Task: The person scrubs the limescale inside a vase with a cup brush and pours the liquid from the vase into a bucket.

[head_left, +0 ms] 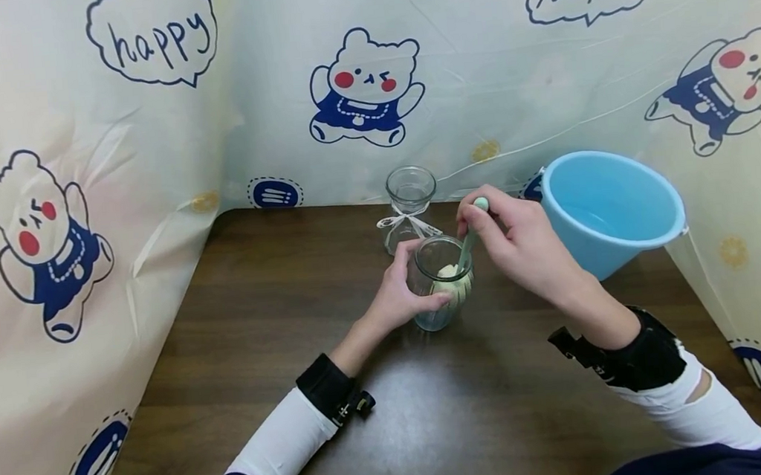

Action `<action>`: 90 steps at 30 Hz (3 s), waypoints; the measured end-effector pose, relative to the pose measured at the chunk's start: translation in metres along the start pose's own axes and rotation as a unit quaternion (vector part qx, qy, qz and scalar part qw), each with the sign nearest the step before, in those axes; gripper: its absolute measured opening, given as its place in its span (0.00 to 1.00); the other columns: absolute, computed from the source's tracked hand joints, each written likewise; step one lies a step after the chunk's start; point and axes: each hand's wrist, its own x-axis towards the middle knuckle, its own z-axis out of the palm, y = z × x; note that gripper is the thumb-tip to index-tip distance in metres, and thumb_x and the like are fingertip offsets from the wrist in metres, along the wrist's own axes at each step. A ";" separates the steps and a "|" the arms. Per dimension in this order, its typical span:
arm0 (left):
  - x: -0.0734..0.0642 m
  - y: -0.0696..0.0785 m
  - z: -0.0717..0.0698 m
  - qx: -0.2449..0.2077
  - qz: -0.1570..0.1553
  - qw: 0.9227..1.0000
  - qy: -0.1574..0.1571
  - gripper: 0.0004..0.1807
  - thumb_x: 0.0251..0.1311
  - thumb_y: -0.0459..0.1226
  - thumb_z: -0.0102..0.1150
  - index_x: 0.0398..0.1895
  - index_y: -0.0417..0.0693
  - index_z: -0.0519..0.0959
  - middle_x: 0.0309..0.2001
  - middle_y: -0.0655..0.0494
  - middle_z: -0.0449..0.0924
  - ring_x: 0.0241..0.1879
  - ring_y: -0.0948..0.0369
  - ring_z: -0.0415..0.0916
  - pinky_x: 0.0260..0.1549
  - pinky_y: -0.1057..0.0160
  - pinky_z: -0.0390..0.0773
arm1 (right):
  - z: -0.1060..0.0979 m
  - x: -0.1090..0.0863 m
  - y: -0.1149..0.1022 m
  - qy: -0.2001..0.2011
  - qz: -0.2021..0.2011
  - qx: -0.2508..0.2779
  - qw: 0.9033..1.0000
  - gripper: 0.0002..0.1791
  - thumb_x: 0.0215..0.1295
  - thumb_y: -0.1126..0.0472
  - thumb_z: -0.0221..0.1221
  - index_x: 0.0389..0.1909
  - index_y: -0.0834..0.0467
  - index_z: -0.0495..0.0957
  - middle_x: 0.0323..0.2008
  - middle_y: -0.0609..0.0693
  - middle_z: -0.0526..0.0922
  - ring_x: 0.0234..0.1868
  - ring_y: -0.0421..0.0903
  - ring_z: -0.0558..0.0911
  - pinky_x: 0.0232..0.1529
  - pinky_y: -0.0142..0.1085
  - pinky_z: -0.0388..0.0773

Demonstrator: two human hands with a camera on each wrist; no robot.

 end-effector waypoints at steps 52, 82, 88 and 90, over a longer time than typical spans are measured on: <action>-0.001 -0.002 -0.001 0.003 -0.002 1.000 0.008 0.46 0.41 0.35 0.75 0.64 0.40 0.60 0.60 0.41 0.73 0.55 0.55 0.71 0.57 0.48 0.71 | 0.004 -0.004 -0.003 0.084 -0.068 0.028 0.994 0.04 0.67 0.71 0.55 0.39 0.67 0.76 0.34 0.54 0.85 0.28 0.40 0.83 0.32 0.33 0.84; 0.002 -0.023 0.005 -0.004 -0.007 1.000 0.011 0.47 0.39 0.38 0.77 0.64 0.47 0.60 0.59 0.49 0.74 0.55 0.59 0.71 0.56 0.51 0.72 | -0.004 -0.005 -0.012 0.080 -0.099 0.083 0.988 0.05 0.62 0.77 0.56 0.39 0.69 0.75 0.34 0.56 0.85 0.27 0.44 0.84 0.33 0.28 0.83; -0.001 0.001 0.002 0.002 -0.009 1.000 0.000 0.45 0.42 0.35 0.74 0.64 0.39 0.59 0.59 0.37 0.73 0.54 0.55 0.71 0.54 0.49 0.72 | 0.008 -0.011 -0.001 0.057 -0.087 0.085 0.991 0.05 0.63 0.75 0.57 0.39 0.66 0.76 0.34 0.53 0.85 0.28 0.39 0.82 0.33 0.31 0.83; -0.001 0.002 0.002 0.001 -0.011 1.000 -0.001 0.45 0.43 0.35 0.74 0.64 0.38 0.59 0.59 0.36 0.73 0.54 0.54 0.71 0.54 0.49 0.73 | 0.008 -0.012 0.000 0.052 -0.084 0.087 0.991 0.05 0.64 0.74 0.56 0.38 0.66 0.77 0.34 0.53 0.84 0.27 0.39 0.82 0.33 0.31 0.83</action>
